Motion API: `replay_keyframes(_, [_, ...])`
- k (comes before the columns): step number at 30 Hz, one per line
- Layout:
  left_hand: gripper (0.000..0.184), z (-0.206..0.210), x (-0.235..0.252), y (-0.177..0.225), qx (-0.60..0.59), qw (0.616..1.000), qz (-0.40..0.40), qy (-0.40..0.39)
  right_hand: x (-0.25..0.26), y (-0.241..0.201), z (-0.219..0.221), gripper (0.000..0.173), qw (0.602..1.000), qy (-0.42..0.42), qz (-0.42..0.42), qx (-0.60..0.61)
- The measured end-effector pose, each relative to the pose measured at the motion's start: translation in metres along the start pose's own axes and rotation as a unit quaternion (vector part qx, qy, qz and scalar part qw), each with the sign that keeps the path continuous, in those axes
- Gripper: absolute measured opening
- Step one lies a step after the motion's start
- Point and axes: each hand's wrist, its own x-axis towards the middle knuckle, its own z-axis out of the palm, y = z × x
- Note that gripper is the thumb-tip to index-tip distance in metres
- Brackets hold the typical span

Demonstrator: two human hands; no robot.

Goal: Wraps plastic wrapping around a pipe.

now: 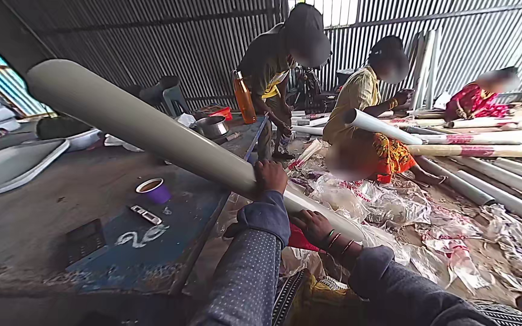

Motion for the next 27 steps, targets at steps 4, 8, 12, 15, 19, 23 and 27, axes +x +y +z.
replay_keyframes(4, [0.033, -0.010, -0.013, 0.005, 0.004, 1.000, -0.007, 0.017, 0.004, -0.007, -0.012, 0.047, 0.999, -0.039, 0.016, 0.010])
replay_keyframes(8, [0.035, -0.010, -0.011, 0.007, 0.030, 0.999, -0.013, 0.010, 0.002, -0.007, -0.003, 0.035, 0.997, 0.070, -0.029, 0.018])
replay_keyframes(12, [0.032, -0.005, -0.008, 0.004, 0.001, 1.000, -0.004, 0.027, 0.008, -0.008, 0.010, 0.035, 0.981, 0.168, -0.096, 0.000])
replay_keyframes(15, [0.034, -0.004, -0.006, 0.005, 0.010, 1.000, -0.010, 0.023, 0.014, -0.012, 0.005, 0.037, 0.988, 0.123, -0.098, -0.009])
replay_keyframes(19, [0.035, -0.004, -0.004, 0.007, 0.032, 0.999, -0.021, 0.018, 0.021, -0.012, 0.003, 0.022, 0.991, 0.091, -0.096, -0.005])
replay_keyframes(23, [0.032, -0.003, -0.004, 0.007, 0.021, 0.999, -0.015, 0.025, 0.019, -0.013, 0.002, 0.023, 0.995, 0.059, -0.079, 0.016])
replay_keyframes(27, [0.033, -0.001, -0.002, 0.006, 0.036, 0.999, -0.017, 0.022, 0.020, -0.024, -0.006, 0.026, 0.998, 0.020, -0.021, 0.054])
